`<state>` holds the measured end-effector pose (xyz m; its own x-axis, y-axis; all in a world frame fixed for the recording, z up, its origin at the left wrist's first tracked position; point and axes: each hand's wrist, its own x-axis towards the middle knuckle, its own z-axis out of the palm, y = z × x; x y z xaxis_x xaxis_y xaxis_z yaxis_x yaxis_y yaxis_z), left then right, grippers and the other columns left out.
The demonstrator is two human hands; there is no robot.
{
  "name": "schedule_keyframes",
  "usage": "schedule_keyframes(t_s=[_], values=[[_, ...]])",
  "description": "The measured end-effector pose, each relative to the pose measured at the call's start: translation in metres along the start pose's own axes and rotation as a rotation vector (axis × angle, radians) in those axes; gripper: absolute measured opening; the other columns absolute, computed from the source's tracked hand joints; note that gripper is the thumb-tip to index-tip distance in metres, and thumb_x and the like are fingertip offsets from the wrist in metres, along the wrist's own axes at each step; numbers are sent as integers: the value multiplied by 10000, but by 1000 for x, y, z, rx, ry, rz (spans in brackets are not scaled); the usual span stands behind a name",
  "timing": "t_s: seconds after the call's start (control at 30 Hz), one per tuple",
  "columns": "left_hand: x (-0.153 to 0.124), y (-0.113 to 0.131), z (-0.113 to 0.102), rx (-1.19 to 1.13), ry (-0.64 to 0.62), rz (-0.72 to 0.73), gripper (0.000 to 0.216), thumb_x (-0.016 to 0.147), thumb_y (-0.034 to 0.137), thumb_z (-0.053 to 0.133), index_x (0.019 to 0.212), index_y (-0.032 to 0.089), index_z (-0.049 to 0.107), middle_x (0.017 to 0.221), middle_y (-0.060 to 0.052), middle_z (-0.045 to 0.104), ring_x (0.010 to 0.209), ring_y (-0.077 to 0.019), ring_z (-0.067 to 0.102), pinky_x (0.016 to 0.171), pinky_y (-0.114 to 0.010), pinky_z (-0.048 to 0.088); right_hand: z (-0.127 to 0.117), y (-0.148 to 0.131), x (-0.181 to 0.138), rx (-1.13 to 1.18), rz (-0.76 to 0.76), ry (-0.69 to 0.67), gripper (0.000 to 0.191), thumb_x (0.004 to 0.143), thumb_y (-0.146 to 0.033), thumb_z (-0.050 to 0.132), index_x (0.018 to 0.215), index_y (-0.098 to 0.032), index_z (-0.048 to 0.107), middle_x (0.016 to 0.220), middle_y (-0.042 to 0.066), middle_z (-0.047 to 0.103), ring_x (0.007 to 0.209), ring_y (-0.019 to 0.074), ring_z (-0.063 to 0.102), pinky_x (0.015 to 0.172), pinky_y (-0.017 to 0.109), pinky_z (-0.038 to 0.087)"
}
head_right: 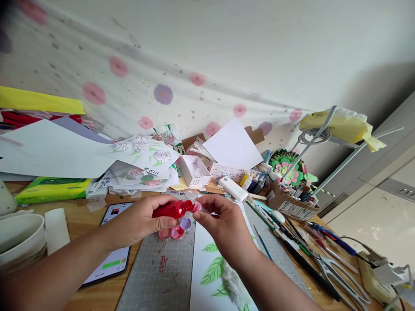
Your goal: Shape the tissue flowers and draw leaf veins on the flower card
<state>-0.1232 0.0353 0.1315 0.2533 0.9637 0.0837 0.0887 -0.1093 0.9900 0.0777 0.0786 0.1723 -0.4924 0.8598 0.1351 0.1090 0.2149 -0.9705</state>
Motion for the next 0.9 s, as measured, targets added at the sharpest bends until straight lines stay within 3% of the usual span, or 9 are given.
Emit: schedule_keyframes(t_s=[0.47,0.73,0.9], values=[[-5,3,1,-170,-28,75,426,747,461,683,1042,186,545,744,9,571,539,-83,496,504,-216,411,3,-52,1,-398,-111,-30,211,727,-286,699,905,-175,679,868,50,688,776,176,634,683,301,517],[-4,-1,8,-256,-70,118,447,736,489,683,1038,182,562,781,8,555,554,-58,432,503,-189,362,2,-86,0,-888,-485,-184,180,771,-118,640,923,-206,680,910,32,663,840,164,614,750,300,498],[-3,-2,9,-286,-73,125,429,736,499,676,990,169,574,811,-11,565,599,-81,464,509,-193,348,5,-98,0,-999,-551,-259,160,792,-115,623,917,-196,681,903,32,660,827,151,609,732,283,497]])
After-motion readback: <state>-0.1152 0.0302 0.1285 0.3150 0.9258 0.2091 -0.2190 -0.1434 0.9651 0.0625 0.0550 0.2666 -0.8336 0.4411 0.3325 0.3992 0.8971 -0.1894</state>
